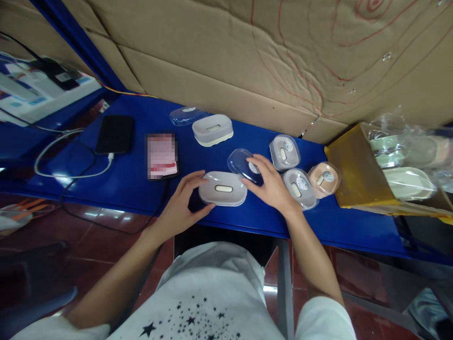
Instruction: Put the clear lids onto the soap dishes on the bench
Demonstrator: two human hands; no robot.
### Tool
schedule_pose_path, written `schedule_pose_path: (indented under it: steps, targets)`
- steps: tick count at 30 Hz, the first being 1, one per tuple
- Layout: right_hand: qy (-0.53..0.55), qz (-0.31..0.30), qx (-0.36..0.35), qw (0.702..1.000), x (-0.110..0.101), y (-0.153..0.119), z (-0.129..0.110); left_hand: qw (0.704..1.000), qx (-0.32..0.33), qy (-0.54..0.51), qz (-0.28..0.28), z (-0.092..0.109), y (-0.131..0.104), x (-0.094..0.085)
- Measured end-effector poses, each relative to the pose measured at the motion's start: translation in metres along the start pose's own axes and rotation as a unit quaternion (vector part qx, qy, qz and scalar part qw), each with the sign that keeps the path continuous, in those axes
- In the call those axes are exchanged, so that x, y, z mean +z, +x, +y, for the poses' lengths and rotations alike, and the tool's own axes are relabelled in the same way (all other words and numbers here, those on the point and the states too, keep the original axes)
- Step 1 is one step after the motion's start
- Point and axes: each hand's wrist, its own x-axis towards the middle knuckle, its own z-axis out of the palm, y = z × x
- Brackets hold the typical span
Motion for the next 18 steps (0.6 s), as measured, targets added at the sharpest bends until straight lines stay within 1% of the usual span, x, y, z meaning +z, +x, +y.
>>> schedule_pose_path:
  steps: [3, 5, 8, 13, 15, 18]
  targets:
    - [0.012, -0.077, -0.069, 0.995, 0.008, -0.010, -0.027, 0.999, -0.016, -0.044, 0.005, -0.005, -0.001, 0.002]
    - [-0.008, -0.103, -0.106, 0.989, 0.014, -0.014, -0.040, 0.998, -0.013, -0.058, 0.005, -0.008, -0.002, 0.003]
    - [-0.046, -0.098, -0.134, 0.985, 0.019, -0.012, -0.047, 0.998, -0.009, -0.059, 0.001, -0.010, -0.001, 0.002]
    - [-0.077, -0.091, -0.165, 0.979, 0.025, -0.012, -0.044, 0.999, -0.003, -0.034, -0.013, -0.009, 0.002, -0.001]
    - [-0.094, -0.084, -0.155, 0.980, 0.031, -0.017, -0.043, 0.999, 0.001, -0.028, -0.019, -0.008, 0.001, 0.000]
    - [-0.129, -0.075, -0.114, 0.982, 0.034, -0.027, -0.040, 0.999, 0.015, -0.029, -0.034, -0.005, 0.000, -0.002]
